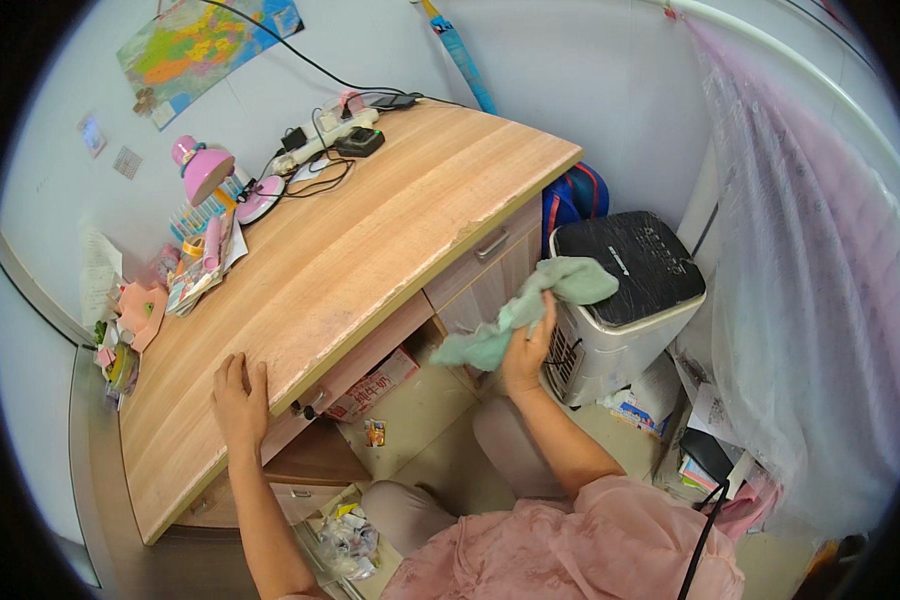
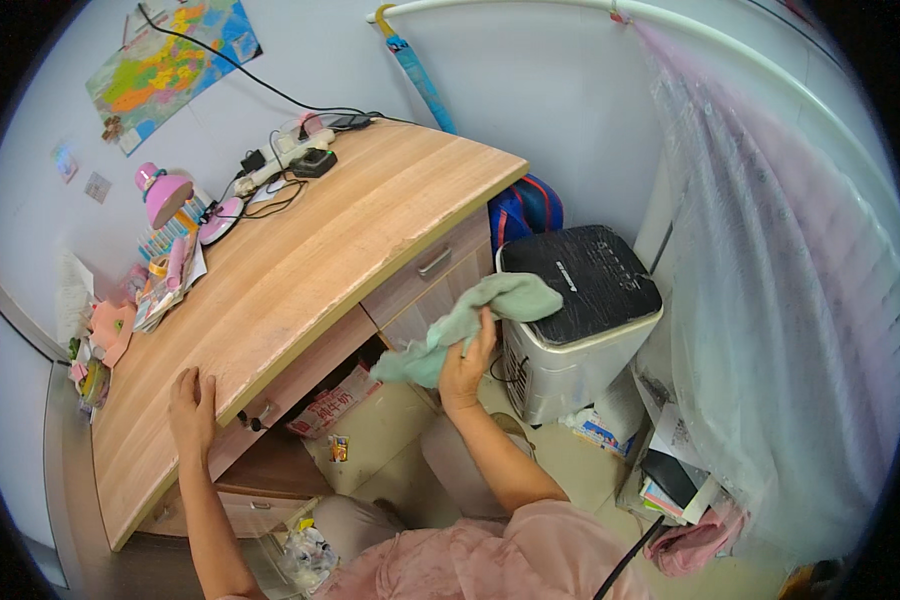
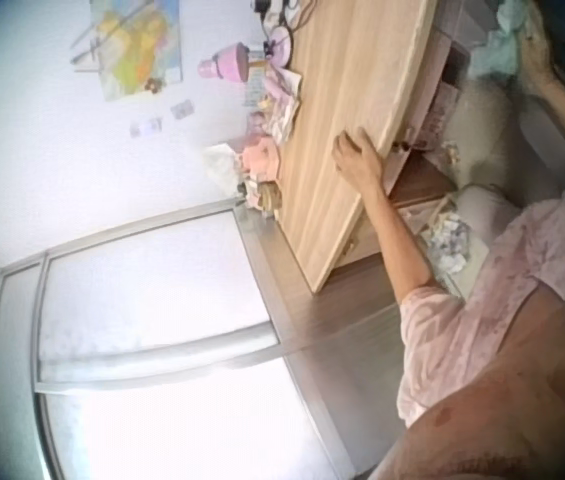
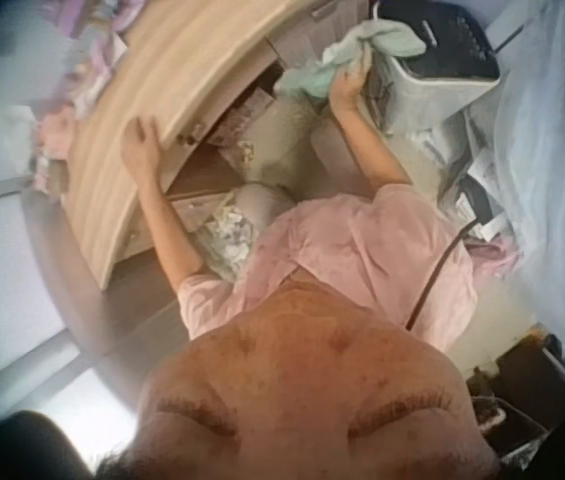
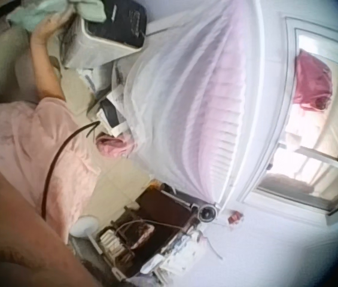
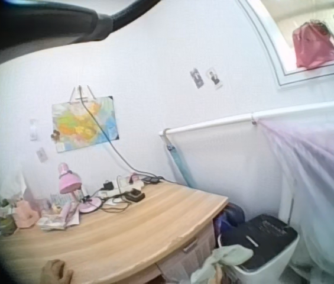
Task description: The person wipes a wooden desk and a wardrobe with a green cloth. They clean the desk surface and edges, then move to wipe the wardrobe doors and frame.
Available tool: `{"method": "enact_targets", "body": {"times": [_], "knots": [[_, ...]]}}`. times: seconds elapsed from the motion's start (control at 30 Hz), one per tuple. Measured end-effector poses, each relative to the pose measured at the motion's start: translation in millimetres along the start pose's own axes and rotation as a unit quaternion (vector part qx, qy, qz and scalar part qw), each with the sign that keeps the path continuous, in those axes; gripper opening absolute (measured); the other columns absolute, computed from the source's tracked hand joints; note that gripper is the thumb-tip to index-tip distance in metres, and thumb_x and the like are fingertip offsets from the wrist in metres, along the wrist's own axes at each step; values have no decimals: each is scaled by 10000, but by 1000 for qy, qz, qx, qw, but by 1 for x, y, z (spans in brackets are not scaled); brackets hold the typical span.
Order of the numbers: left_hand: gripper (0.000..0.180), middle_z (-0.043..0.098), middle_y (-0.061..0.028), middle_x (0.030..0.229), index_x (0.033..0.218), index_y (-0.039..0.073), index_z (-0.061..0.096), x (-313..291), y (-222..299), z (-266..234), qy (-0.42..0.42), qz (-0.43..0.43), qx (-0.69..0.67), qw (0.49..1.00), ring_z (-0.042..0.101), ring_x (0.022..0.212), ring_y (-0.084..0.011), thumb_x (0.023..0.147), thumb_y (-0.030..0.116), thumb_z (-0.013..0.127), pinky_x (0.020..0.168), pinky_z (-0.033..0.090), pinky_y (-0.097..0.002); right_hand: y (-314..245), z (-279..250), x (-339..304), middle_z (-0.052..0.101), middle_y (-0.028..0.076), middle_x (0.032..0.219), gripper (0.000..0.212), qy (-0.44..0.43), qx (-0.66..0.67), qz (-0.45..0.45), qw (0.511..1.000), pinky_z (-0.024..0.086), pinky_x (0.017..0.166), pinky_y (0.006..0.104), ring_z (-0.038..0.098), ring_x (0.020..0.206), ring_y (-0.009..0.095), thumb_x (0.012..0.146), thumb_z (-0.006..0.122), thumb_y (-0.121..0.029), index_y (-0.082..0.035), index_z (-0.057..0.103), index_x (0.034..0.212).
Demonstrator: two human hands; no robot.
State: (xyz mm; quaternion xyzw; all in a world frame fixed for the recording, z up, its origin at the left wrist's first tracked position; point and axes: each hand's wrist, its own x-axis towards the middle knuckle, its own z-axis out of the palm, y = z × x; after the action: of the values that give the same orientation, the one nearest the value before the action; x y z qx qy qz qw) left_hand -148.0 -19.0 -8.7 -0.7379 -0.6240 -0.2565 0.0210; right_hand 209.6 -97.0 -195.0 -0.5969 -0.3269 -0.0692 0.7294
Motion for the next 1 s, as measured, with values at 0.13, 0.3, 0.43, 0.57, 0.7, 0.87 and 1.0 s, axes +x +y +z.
{"method": "enact_targets", "body": {"times": [0.13,0.3,0.43,0.57,0.7,0.87,1.0], "knots": [[495,508,-176,1349,1257,8,574,-1,5,-2,2,5,21,1000,470,1247,-336,936,384,540,1069,312,-412,44,41,-15,314,229,1478,458,-108,-76,-32,991,203,1143,441,280,1375,383,991,392,-171,8,395,1412],[487,506,-161,1358,1266,25,574,2,4,1,3,13,14,1000,463,1259,-333,940,385,536,1072,313,-410,145,92,60,278,252,1499,510,63,47,308,948,233,1139,417,250,1391,400,1029,314,-287,-11,326,1458],[475,501,-164,1363,1269,27,573,5,6,1,-11,7,0,1000,455,1272,-329,944,372,537,1069,328,-403,216,107,22,230,232,1533,537,133,82,478,864,219,1154,384,222,1417,364,1039,282,-312,-15,262,1486],[457,487,-174,1372,1280,17,562,7,10,4,-12,3,2,1000,464,1262,-331,955,337,536,1057,350,-397,173,125,-28,192,202,1557,547,128,122,443,879,193,1167,387,212,1426,354,1037,302,-335,-22,276,1485],[438,478,-177,1378,1294,0,546,2,-9,8,-26,-8,-50,998,473,1259,-323,965,289,534,1049,368,-391,99,107,2,192,186,1561,529,11,-57,79,995,155,1173,402,196,1435,339,1036,319,-299,-24,279,1486],[431,464,-186,1389,1296,-35,527,7,-7,6,-30,-2,-59,998,457,1284,-310,971,247,528,1068,359,-377,220,108,10,258,172,1532,504,116,29,200,973,183,1160,401,246,1410,313,1033,302,-277,-35,308,1476],[431,460,-183,1394,1308,-34,517,11,-2,11,-37,-3,-88,995,443,1300,-303,969,232,530,1080,348,-383,308,80,-45,269,151,1529,516,208,272,566,750,203,1153,403,269,1396,308,1030,304,-296,-51,291,1485]]}}
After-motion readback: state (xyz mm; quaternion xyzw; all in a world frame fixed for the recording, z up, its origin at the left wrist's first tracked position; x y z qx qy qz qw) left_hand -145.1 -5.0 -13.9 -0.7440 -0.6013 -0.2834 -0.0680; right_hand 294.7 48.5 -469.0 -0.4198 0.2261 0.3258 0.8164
